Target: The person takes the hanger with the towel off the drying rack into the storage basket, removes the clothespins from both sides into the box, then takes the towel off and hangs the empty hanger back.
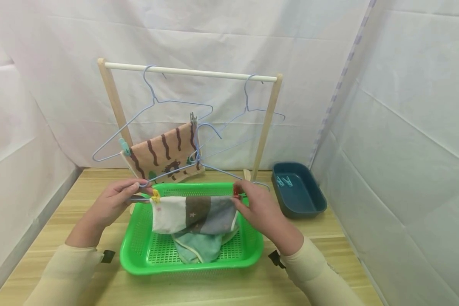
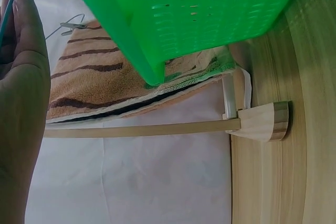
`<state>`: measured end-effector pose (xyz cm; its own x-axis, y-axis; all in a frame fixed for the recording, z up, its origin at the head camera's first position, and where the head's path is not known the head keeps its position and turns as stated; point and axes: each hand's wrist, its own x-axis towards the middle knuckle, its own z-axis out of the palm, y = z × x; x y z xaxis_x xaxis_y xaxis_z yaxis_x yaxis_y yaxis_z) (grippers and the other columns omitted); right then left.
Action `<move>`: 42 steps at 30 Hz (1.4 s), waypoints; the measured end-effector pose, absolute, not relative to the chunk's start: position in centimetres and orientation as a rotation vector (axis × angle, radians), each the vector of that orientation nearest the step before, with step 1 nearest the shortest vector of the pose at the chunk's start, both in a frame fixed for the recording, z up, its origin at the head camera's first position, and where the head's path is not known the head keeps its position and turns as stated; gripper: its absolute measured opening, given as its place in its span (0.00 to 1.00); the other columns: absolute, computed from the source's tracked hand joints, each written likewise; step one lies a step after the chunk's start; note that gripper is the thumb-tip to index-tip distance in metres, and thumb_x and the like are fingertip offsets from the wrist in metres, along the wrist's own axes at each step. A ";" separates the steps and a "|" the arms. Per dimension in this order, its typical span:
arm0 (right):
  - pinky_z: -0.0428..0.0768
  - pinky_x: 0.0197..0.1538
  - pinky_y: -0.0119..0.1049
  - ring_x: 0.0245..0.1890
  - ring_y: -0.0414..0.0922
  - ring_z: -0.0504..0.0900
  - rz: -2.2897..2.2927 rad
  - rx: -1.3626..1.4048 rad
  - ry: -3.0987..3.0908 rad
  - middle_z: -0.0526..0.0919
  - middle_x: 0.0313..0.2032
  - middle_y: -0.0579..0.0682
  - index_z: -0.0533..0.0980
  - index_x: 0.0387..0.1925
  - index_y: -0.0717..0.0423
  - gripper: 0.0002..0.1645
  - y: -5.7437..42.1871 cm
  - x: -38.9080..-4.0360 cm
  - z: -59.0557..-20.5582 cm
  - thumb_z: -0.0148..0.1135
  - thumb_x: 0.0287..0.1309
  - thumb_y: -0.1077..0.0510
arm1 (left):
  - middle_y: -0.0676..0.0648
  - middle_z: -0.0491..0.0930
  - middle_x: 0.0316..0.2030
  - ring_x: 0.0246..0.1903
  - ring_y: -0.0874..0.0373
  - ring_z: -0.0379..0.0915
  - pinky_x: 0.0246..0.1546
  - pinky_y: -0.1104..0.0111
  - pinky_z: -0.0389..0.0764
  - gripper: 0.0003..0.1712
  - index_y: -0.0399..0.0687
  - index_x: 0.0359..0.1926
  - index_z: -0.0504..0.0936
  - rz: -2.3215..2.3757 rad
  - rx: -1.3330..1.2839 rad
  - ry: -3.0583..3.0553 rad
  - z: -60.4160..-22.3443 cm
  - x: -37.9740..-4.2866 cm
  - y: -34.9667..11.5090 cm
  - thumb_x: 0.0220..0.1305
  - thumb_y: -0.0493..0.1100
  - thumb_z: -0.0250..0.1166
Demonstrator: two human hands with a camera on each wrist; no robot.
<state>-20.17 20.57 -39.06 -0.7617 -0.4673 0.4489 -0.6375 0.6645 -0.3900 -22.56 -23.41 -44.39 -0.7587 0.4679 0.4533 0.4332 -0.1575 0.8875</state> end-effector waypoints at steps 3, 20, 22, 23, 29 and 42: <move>0.90 0.46 0.47 0.44 0.43 0.87 0.788 0.898 -2.573 0.87 0.43 0.45 0.80 0.54 0.54 0.16 20.6 -20.3 -39.1 0.78 0.70 0.62 | 0.50 0.90 0.53 0.56 0.58 0.87 0.54 0.61 0.92 0.21 0.28 0.65 0.81 2.102 1.069 2.030 -44.4 -22.6 -23.3 0.90 0.31 0.43; 0.90 0.47 0.45 0.46 0.39 0.88 0.831 0.966 -2.528 0.90 0.47 0.43 0.84 0.56 0.50 0.14 21.4 -20.6 -39.2 0.75 0.72 0.60 | 0.49 0.90 0.53 0.56 0.57 0.87 0.54 0.61 0.92 0.20 0.26 0.65 0.80 2.117 1.071 2.005 -44.5 -22.8 -23.3 0.90 0.31 0.43; 0.90 0.47 0.46 0.46 0.39 0.89 0.826 0.966 -2.511 0.91 0.47 0.43 0.85 0.55 0.50 0.14 21.4 -20.7 -39.3 0.76 0.72 0.60 | 0.49 0.91 0.52 0.56 0.57 0.87 0.54 0.61 0.92 0.21 0.29 0.65 0.81 2.119 1.063 2.005 -44.5 -22.8 -23.3 0.90 0.31 0.44; 0.90 0.47 0.45 0.45 0.39 0.89 0.823 0.964 -2.502 0.92 0.47 0.43 0.86 0.55 0.50 0.14 21.4 -20.7 -39.3 0.76 0.71 0.60 | 0.49 0.91 0.52 0.55 0.57 0.87 0.54 0.61 0.92 0.21 0.30 0.65 0.82 2.120 1.059 2.005 -44.5 -22.8 -23.3 0.90 0.31 0.44; 0.92 0.44 0.45 0.44 0.41 0.92 0.815 0.946 -2.461 0.94 0.46 0.44 0.89 0.55 0.52 0.16 21.5 -20.8 -39.4 0.78 0.68 0.61 | 0.49 0.91 0.52 0.55 0.57 0.87 0.54 0.61 0.92 0.21 0.32 0.65 0.82 2.120 1.056 2.005 -44.5 -22.8 -23.3 0.90 0.32 0.44; 0.93 0.41 0.47 0.40 0.44 0.94 0.803 0.955 -2.364 0.95 0.39 0.47 0.90 0.55 0.57 0.15 21.4 -21.2 -40.1 0.75 0.68 0.67 | 0.49 0.90 0.53 0.56 0.57 0.87 0.54 0.60 0.92 0.21 0.29 0.65 0.81 2.111 1.056 2.009 -44.7 -22.7 -23.4 0.91 0.32 0.43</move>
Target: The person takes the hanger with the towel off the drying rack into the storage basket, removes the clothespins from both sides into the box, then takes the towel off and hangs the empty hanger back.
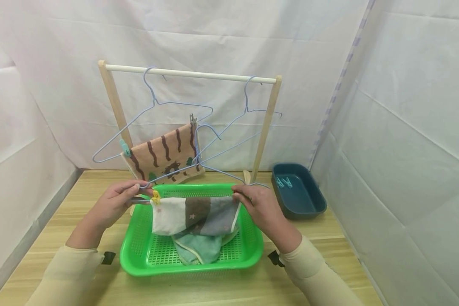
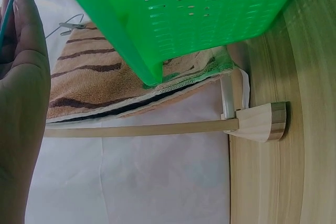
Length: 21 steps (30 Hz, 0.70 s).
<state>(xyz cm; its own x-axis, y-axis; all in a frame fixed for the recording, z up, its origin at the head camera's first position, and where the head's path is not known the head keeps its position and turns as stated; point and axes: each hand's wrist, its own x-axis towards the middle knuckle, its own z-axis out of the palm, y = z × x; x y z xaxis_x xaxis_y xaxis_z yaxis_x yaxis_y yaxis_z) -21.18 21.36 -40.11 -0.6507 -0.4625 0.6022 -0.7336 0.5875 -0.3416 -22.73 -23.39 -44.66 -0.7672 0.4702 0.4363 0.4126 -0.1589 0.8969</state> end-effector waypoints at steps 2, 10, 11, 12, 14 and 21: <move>0.93 0.39 0.46 0.39 0.43 0.94 0.806 0.943 -2.328 0.95 0.39 0.46 0.91 0.53 0.57 0.15 21.3 -21.2 -40.2 0.76 0.66 0.68 | 0.49 0.90 0.53 0.56 0.57 0.87 0.54 0.60 0.92 0.21 0.29 0.65 0.81 2.109 1.049 2.015 -44.7 -22.7 -23.4 0.91 0.32 0.44; 0.92 0.39 0.44 0.38 0.41 0.93 0.812 0.968 -2.190 0.94 0.35 0.43 0.92 0.49 0.53 0.16 21.1 -21.4 -40.3 0.79 0.62 0.69 | 0.49 0.90 0.53 0.56 0.57 0.87 0.54 0.61 0.91 0.21 0.32 0.65 0.82 2.110 1.037 2.018 -44.6 -22.7 -23.4 0.91 0.32 0.44; 0.92 0.39 0.44 0.38 0.41 0.93 0.811 0.973 -2.171 0.94 0.35 0.43 0.92 0.50 0.53 0.16 21.1 -21.4 -40.4 0.79 0.62 0.69 | 0.50 0.90 0.53 0.56 0.57 0.87 0.54 0.61 0.91 0.21 0.30 0.66 0.81 2.111 1.038 2.015 -44.6 -22.7 -23.4 0.91 0.32 0.44; 0.92 0.39 0.44 0.38 0.41 0.93 0.809 0.977 -2.152 0.94 0.36 0.44 0.92 0.50 0.54 0.17 21.1 -21.5 -40.4 0.79 0.61 0.70 | 0.50 0.90 0.53 0.56 0.58 0.87 0.54 0.61 0.91 0.21 0.31 0.66 0.82 2.110 1.038 2.017 -44.6 -22.7 -23.4 0.91 0.32 0.44; 0.91 0.38 0.43 0.38 0.42 0.93 0.813 0.982 -2.118 0.94 0.36 0.44 0.92 0.50 0.54 0.19 21.1 -21.5 -40.4 0.79 0.59 0.72 | 0.50 0.90 0.53 0.56 0.58 0.87 0.54 0.61 0.92 0.21 0.31 0.65 0.82 2.107 1.039 2.021 -44.6 -22.7 -23.4 0.91 0.32 0.44; 0.91 0.38 0.43 0.37 0.42 0.93 0.818 0.986 -2.085 0.94 0.37 0.46 0.91 0.51 0.54 0.21 21.0 -21.6 -40.3 0.79 0.58 0.74 | 0.50 0.90 0.53 0.56 0.57 0.87 0.55 0.61 0.91 0.20 0.21 0.65 0.77 2.099 1.050 2.019 -44.6 -22.7 -23.4 0.90 0.32 0.44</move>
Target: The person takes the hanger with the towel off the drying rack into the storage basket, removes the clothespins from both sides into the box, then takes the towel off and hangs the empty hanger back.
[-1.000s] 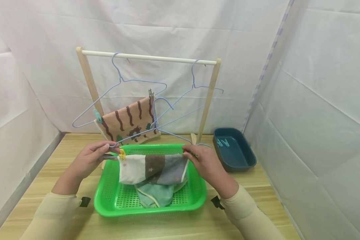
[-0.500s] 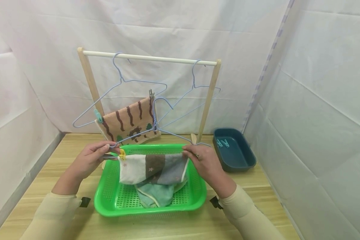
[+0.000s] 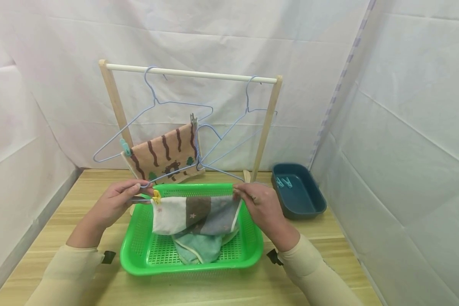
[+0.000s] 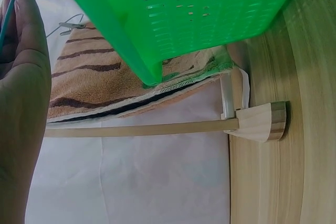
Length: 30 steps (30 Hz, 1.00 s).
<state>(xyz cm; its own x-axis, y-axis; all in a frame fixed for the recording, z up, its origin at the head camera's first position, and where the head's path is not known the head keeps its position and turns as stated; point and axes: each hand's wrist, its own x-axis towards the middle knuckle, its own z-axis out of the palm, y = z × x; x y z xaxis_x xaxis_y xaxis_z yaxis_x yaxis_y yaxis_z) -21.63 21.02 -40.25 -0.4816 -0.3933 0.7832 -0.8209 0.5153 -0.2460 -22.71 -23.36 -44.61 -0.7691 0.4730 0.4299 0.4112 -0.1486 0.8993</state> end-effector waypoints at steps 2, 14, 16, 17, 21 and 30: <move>0.91 0.38 0.41 0.38 0.43 0.94 0.822 0.977 -2.086 0.94 0.38 0.46 0.91 0.51 0.55 0.21 21.1 -21.6 -40.2 0.79 0.58 0.74 | 0.49 0.90 0.53 0.56 0.57 0.87 0.55 0.60 0.91 0.20 0.20 0.65 0.76 2.098 1.053 2.016 -44.6 -22.8 -23.3 0.90 0.31 0.43; 0.59 0.24 0.27 0.27 0.35 0.82 0.925 0.859 -2.148 0.94 0.39 0.43 0.91 0.53 0.54 0.15 22.2 -21.5 -38.4 0.74 0.69 0.69 | 0.50 0.90 0.52 0.55 0.58 0.87 0.54 0.60 0.92 0.21 0.33 0.65 0.83 2.092 1.031 2.042 -44.7 -22.8 -23.4 0.90 0.32 0.44; 0.62 0.26 0.26 0.29 0.36 0.83 0.945 0.848 -2.158 0.94 0.40 0.43 0.90 0.54 0.55 0.15 22.5 -21.6 -38.1 0.73 0.70 0.70 | 0.50 0.90 0.52 0.55 0.58 0.87 0.54 0.61 0.92 0.22 0.39 0.65 0.85 2.092 1.026 2.045 -44.7 -22.7 -23.4 0.90 0.32 0.44; 0.66 0.28 0.24 0.32 0.37 0.86 0.967 0.850 -2.156 0.94 0.41 0.44 0.89 0.55 0.56 0.16 22.7 -21.7 -38.0 0.72 0.70 0.70 | 0.50 0.90 0.52 0.55 0.58 0.87 0.54 0.61 0.92 0.22 0.40 0.65 0.85 2.092 1.027 2.044 -44.7 -22.7 -23.5 0.90 0.32 0.44; 0.81 0.45 0.21 0.41 0.43 0.92 1.047 0.843 -2.151 0.94 0.43 0.48 0.87 0.59 0.60 0.19 23.2 -22.1 -37.7 0.70 0.70 0.73 | 0.50 0.90 0.52 0.55 0.58 0.87 0.54 0.61 0.92 0.21 0.31 0.65 0.82 2.093 1.028 2.046 -44.6 -22.7 -23.5 0.90 0.32 0.44; 0.83 0.42 0.24 0.39 0.40 0.91 1.166 0.678 -2.236 0.94 0.42 0.45 0.88 0.58 0.52 0.16 24.0 -22.6 -37.6 0.74 0.72 0.65 | 0.50 0.90 0.53 0.55 0.58 0.87 0.54 0.60 0.92 0.20 0.19 0.65 0.75 2.096 1.044 2.039 -44.7 -22.7 -23.5 0.90 0.32 0.44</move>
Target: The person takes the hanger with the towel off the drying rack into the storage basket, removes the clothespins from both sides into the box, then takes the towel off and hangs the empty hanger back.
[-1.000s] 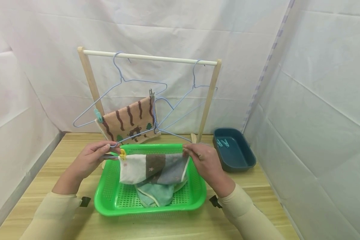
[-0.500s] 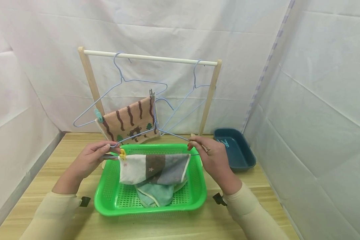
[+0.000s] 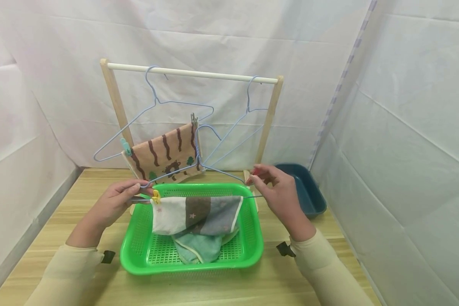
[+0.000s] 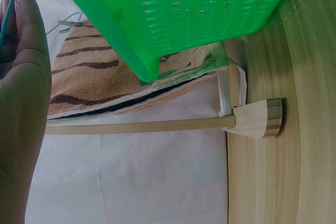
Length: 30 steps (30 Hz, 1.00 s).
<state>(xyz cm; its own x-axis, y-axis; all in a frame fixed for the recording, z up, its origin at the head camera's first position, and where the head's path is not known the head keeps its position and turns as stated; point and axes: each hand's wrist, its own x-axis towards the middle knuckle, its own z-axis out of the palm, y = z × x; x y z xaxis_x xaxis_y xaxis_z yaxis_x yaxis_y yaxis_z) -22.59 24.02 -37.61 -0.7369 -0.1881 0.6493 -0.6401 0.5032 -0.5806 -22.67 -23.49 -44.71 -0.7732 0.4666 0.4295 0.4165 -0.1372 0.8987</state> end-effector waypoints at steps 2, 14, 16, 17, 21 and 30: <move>0.82 0.42 0.25 0.38 0.39 0.89 1.158 0.634 -2.264 0.93 0.44 0.47 0.88 0.58 0.52 0.16 24.2 -22.7 -37.4 0.75 0.72 0.64 | 0.49 0.90 0.53 0.55 0.57 0.87 0.54 0.60 0.92 0.20 0.19 0.65 0.75 2.098 1.047 2.031 -44.8 -22.7 -23.5 0.90 0.32 0.44; 0.80 0.41 0.22 0.40 0.34 0.85 1.204 0.508 -2.368 0.91 0.44 0.55 0.85 0.59 0.59 0.16 26.8 -25.0 -37.0 0.74 0.73 0.63 | 0.49 0.90 0.52 0.55 0.58 0.87 0.55 0.60 0.92 0.20 0.32 0.65 0.82 2.091 1.011 2.049 -45.1 -22.8 -23.4 0.91 0.33 0.45; 0.80 0.42 0.21 0.40 0.34 0.85 1.195 0.494 -2.390 0.91 0.45 0.55 0.84 0.59 0.60 0.17 27.4 -25.5 -37.2 0.75 0.72 0.64 | 0.49 0.90 0.52 0.55 0.58 0.87 0.54 0.60 0.92 0.20 0.32 0.65 0.82 2.090 1.005 2.055 -45.1 -22.8 -23.4 0.91 0.33 0.45; 0.80 0.42 0.21 0.40 0.34 0.84 1.192 0.489 -2.401 0.91 0.46 0.56 0.84 0.59 0.60 0.17 27.6 -25.8 -37.3 0.75 0.72 0.64 | 0.49 0.90 0.52 0.55 0.58 0.87 0.54 0.60 0.92 0.20 0.31 0.65 0.82 2.090 1.003 2.059 -45.1 -22.8 -23.4 0.91 0.33 0.45; 0.79 0.43 0.20 0.40 0.33 0.83 1.153 0.464 -2.447 0.90 0.47 0.58 0.83 0.60 0.62 0.19 28.8 -26.8 -37.6 0.75 0.71 0.65 | 0.50 0.90 0.52 0.55 0.58 0.87 0.54 0.60 0.92 0.20 0.25 0.65 0.79 2.085 1.003 2.069 -45.1 -22.8 -23.4 0.90 0.32 0.45; 0.81 0.40 0.23 0.42 0.51 0.89 1.013 0.354 -2.620 0.89 0.47 0.60 0.82 0.65 0.65 0.21 31.4 -29.3 -37.8 0.69 0.79 0.58 | 0.50 0.91 0.53 0.55 0.58 0.87 0.54 0.61 0.92 0.20 0.26 0.66 0.79 2.101 1.042 2.032 -45.2 -22.8 -23.6 0.90 0.31 0.43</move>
